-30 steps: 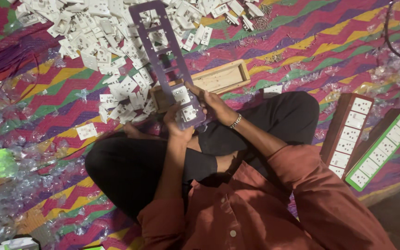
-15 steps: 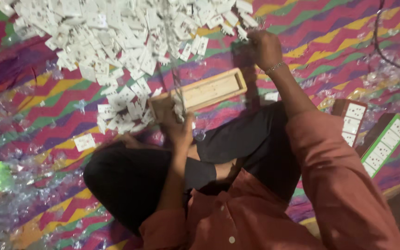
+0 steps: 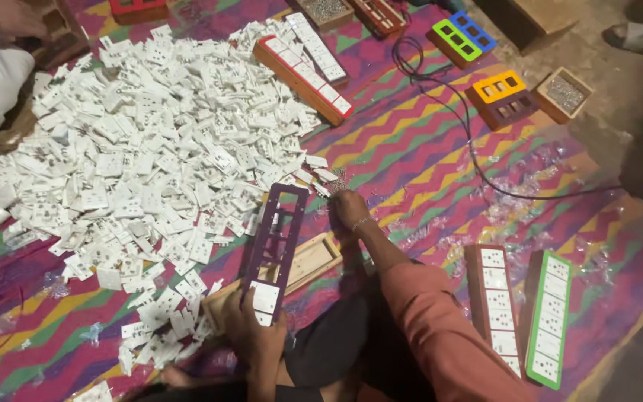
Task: The person sits on the floor and assembles white plastic electrical sockets into a purple multi-socket frame. They pick up sockets and small metal pieces, place them into the frame, and secure them by hand. The person repeats this process for multiple sockets, occasionally adjusting the frame and checking the fit.
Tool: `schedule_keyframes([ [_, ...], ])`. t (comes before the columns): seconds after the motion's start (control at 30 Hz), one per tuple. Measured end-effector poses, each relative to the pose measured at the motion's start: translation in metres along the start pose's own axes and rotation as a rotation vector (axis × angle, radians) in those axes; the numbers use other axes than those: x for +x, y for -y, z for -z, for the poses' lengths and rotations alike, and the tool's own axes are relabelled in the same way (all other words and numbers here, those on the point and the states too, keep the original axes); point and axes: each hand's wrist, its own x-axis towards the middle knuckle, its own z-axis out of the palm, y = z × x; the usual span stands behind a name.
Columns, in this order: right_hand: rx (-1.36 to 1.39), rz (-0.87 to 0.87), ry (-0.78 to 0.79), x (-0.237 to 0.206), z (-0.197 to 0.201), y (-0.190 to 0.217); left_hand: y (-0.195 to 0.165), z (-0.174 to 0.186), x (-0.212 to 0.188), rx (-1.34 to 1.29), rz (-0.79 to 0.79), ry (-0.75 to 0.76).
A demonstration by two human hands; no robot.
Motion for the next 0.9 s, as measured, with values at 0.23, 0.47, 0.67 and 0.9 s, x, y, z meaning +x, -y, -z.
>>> schedule_keyframes([
  [0.23, 0.196, 0.009, -0.252, -0.016, 0.025, 0.021, -0.008, 0.012, -0.009, 0.033, 0.034, -0.005],
  [0.47, 0.285, -0.179, -0.184, -0.041, 0.038, 0.033, -0.010, 0.019, -0.020, 0.083, 0.015, 0.020],
  [0.67, 0.604, -0.157, -0.163, -0.050, 0.029, 0.033, -0.009, 0.023, -0.021, 0.120, 0.023, 0.085],
  [0.9, 0.976, -0.319, 0.056, -0.103, 0.008, 0.048, -0.006, 0.017, -0.020, 0.130, -0.025, 0.068],
])
